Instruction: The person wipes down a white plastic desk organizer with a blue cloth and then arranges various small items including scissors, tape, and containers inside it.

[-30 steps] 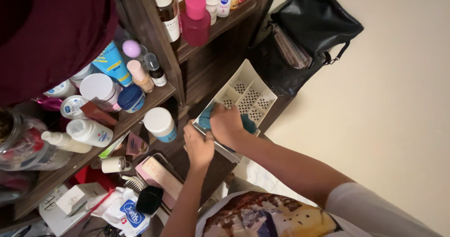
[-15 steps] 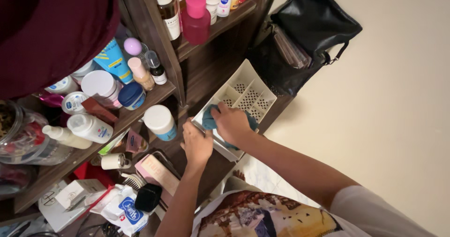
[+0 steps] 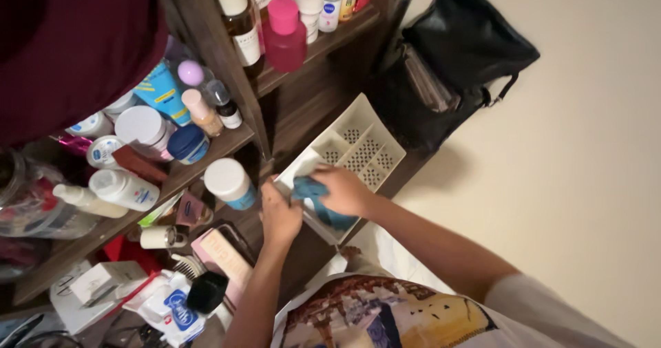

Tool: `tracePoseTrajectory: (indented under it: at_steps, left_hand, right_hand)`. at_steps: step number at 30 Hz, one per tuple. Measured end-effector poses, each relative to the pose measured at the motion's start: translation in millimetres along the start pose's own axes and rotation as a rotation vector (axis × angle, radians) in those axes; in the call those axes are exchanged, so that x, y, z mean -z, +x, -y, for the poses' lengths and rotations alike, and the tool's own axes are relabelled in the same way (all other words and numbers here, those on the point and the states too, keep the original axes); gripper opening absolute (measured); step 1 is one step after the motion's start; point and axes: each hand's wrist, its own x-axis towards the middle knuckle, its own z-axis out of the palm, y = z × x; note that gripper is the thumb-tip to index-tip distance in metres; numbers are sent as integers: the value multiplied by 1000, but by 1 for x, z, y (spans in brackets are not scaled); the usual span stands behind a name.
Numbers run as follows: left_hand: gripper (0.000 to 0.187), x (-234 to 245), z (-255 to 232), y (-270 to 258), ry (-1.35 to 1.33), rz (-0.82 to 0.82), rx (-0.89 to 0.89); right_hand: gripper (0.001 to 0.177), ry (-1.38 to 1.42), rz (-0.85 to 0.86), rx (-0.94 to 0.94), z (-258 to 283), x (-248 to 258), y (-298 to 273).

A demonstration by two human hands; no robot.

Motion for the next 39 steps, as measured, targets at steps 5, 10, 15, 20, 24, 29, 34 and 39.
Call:
tracePoseTrajectory:
  at_steps: [5,10,15,20,24,29,34,39]
  left_hand:
    - [72,-6,-5,4,-118,-134,-17]
    - [80,-12,-67,-28,326,-258,-174]
    - [92,-37,-120,-66,594,39,-225]
    - [117,-41,-139,-60,887,250,-69]
    - [114,-48,-150,-62,942,286,42]
    - [118,-51,-151,-63,962,228,28]
    - [122,-50,-148,-68,892,158,-12]
    - [120,-56,-138,-69,922,134,-74]
  right_hand:
    - [44,1016,-282,-637,-72,61,-42]
    - [34,866,-564,-662,-165,97,-53]
    - [53,150,-369,-137,-186,65,-57]
    - [52,-457,-203,170,-184,36,-47]
    - [16,-611,44,212,-188,3,-33]
    - [47,108,278,284,-157,-23,-15]
    - [48,582,-24,97,-152,13,-26]
    - [55,-15,131,602,-140,12,-61]
